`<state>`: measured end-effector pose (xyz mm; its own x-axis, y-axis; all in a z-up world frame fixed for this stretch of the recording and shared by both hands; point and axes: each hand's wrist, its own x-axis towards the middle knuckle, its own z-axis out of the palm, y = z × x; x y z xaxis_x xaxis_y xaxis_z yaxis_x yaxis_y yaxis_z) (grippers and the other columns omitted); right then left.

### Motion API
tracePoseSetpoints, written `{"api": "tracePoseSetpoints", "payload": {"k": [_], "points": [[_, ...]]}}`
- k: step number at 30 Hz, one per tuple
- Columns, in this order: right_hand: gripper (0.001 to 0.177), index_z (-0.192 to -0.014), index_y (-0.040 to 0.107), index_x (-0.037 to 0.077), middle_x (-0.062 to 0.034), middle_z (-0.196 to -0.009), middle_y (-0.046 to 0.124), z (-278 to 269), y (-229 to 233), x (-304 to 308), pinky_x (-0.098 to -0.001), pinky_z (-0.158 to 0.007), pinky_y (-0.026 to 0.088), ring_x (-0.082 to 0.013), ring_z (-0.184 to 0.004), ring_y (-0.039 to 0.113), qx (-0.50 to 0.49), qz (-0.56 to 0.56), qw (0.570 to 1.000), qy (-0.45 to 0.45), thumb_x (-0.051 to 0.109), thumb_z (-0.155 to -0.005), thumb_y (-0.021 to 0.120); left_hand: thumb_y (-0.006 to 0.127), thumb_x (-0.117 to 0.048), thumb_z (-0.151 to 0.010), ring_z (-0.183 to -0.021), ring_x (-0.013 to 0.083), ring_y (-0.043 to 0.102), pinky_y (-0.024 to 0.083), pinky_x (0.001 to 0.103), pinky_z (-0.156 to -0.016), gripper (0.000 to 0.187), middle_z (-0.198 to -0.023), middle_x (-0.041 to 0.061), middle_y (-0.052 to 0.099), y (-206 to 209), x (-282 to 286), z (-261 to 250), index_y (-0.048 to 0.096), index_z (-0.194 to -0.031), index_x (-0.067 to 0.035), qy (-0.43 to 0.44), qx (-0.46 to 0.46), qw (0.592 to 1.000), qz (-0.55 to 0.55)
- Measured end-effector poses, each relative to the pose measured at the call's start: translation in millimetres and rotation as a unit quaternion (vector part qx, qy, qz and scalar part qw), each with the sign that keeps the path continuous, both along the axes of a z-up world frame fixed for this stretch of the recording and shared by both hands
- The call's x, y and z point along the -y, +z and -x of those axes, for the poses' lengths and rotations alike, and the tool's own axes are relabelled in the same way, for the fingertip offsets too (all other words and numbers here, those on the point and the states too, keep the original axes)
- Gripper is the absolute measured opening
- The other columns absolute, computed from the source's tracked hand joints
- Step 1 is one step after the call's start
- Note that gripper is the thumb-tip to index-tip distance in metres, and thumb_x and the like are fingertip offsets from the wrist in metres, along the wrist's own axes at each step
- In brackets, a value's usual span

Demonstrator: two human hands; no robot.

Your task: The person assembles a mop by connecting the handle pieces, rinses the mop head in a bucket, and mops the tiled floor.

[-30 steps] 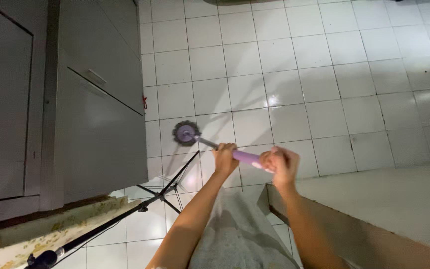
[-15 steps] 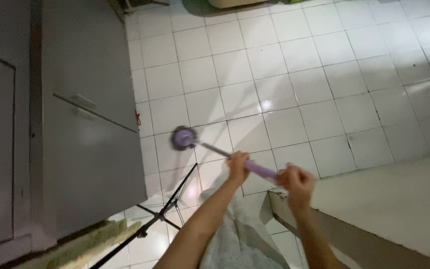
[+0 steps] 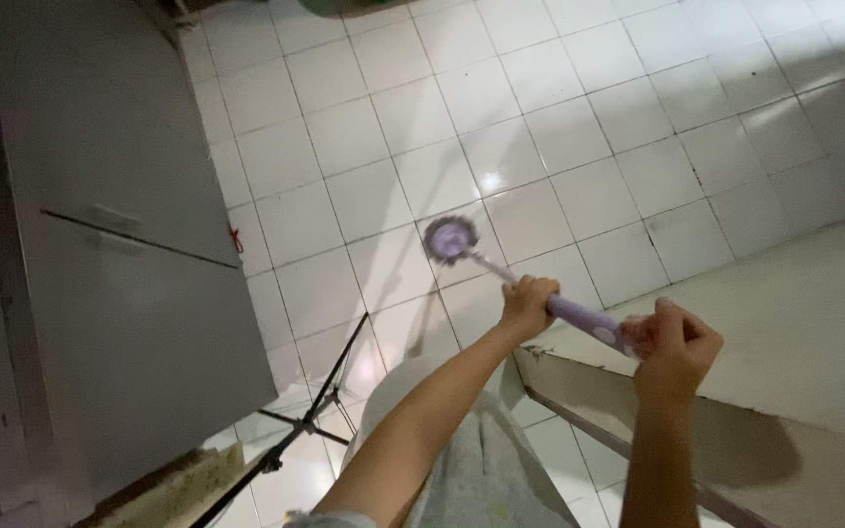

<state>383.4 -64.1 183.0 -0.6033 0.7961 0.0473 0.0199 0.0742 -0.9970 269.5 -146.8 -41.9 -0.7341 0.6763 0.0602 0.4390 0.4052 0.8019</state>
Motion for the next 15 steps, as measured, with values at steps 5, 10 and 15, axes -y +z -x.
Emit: {"api": "tracePoseSetpoints", "payload": {"k": [5, 10, 15], "points": [[0.029, -0.075, 0.064, 0.006, -0.0116, -0.067, 0.065, 11, -36, 16, -0.0406, -0.059, 0.062, -0.0183, -0.057, 0.066, 0.059, 0.031, 0.998, 0.014, 0.014, -0.102, 0.059, 0.069, -0.021, -0.096, -0.095, 0.0232, 0.059, 0.037, 0.053, -0.098, 0.014, -0.084, 0.0, 0.064, -44, 49, 12, 0.063, -0.083, -0.021, 0.049, 0.023, 0.998, 0.042], [0.039, -0.072, 0.065, 0.002, -0.0135, -0.065, 0.064, 47, -110, 84, -0.0339, -0.048, 0.045, -0.0159, -0.054, 0.055, 0.02, 0.048, 0.992, 0.118, 0.014, -0.108, 0.059, 0.071, -0.011, -0.076, -0.104, 0.0249, 0.054, 0.034, 0.061, -0.081, 0.013, -0.09, 0.0, 0.064, -71, 127, 56, 0.062, -0.081, -0.018, 0.161, 0.032, 0.983, 0.079], [0.035, -0.068, 0.062, 0.005, -0.0054, -0.06, 0.062, 51, -76, 91, -0.0293, -0.049, 0.05, -0.0123, -0.053, 0.059, 0.016, 0.058, 0.99, 0.125, 0.011, -0.103, 0.057, 0.071, -0.01, -0.076, -0.101, 0.0221, 0.052, 0.032, 0.053, -0.093, 0.012, -0.089, -0.002, 0.061, -67, 122, 52, 0.061, -0.081, -0.016, 0.248, 0.325, 0.893, -0.187]]}}
